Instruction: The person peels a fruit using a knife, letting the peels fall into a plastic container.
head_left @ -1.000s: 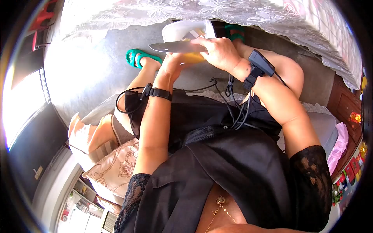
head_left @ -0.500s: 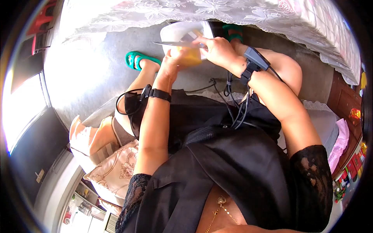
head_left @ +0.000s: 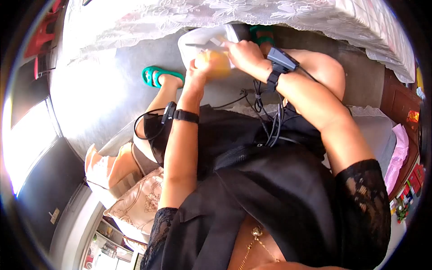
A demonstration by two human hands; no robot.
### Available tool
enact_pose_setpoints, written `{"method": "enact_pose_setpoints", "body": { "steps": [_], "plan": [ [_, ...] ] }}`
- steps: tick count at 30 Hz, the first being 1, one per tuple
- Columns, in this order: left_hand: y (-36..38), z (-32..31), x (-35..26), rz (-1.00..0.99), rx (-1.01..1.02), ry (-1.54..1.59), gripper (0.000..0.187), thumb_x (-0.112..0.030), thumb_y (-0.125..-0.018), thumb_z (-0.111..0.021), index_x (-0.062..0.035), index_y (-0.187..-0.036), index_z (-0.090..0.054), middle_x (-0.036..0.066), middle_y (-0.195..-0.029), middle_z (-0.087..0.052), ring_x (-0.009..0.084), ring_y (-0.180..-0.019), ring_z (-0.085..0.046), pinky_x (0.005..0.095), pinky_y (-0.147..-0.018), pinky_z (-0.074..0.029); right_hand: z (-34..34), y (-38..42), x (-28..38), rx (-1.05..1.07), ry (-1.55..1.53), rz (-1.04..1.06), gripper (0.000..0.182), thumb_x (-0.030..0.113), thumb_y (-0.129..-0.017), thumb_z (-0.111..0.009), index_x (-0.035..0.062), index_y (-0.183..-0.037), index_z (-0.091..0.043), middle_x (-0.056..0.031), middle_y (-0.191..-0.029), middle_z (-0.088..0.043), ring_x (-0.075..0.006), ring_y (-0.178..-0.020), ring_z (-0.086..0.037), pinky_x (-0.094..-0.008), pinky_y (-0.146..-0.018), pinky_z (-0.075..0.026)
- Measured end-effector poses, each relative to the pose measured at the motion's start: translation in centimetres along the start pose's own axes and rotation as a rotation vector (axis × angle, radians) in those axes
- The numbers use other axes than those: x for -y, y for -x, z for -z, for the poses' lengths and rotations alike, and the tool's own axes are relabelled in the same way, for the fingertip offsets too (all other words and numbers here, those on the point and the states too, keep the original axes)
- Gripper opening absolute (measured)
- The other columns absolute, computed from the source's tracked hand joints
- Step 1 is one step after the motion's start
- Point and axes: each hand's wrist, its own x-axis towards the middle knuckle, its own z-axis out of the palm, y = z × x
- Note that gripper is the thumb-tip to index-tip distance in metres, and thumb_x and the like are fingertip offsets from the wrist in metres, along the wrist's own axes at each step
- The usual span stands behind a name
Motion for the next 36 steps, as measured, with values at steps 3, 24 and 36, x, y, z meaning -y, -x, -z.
{"method": "enact_pose_setpoints", "body": {
  "steps": [3, 24, 36],
  "plan": [
    [-0.3, 0.5, -0.4, -0.049, 0.024, 0.171, 0.082, -0.04, -0.081, -0.082, -0.0059, -0.144, -0.041, 0.015, -0.133, -0.055, 0.0301, -0.124, -0.054, 0.0488, -0.098, -0.047, 0.8, -1.3, -0.4, -0.067, -0.122, -0.019, 0.022, 0.022, -0.091, -0.06, 0.0119, -0.106, -0.073, -0.0191, -0.079, -0.071, -0.0379, -0.074, -0.072, -0.0466, -0.067, -0.058],
    [-1.0, 1.1, -1.3, 0.105, 0.165, 0.7, 0.054, -0.052, -0.102, -0.05, -0.0129, -0.139, -0.051, 0.014, -0.141, -0.055, 0.034, -0.13, -0.054, 0.0585, -0.105, -0.047, 4.1, 1.4, 3.0, -0.164, -0.189, 0.362, 0.049, 0.006, -0.075, -0.075, 0.0153, -0.121, -0.064, -0.0146, -0.103, -0.074, -0.0326, -0.084, -0.073, -0.0394, -0.075, -0.061],
    [-0.9, 0.6, -0.7, 0.2, 0.148, 0.815, 0.053, -0.053, -0.101, -0.048, -0.0158, -0.138, -0.054, 0.012, -0.139, -0.057, 0.0322, -0.127, -0.056, 0.0561, -0.106, -0.046, 2.8, 1.5, 3.0, -0.223, -0.109, 0.358, 0.055, -0.001, -0.071, -0.072, 0.0155, -0.123, -0.063, -0.0157, -0.102, -0.074, -0.0327, -0.083, -0.073, -0.0401, -0.074, -0.061]
  ]
}}
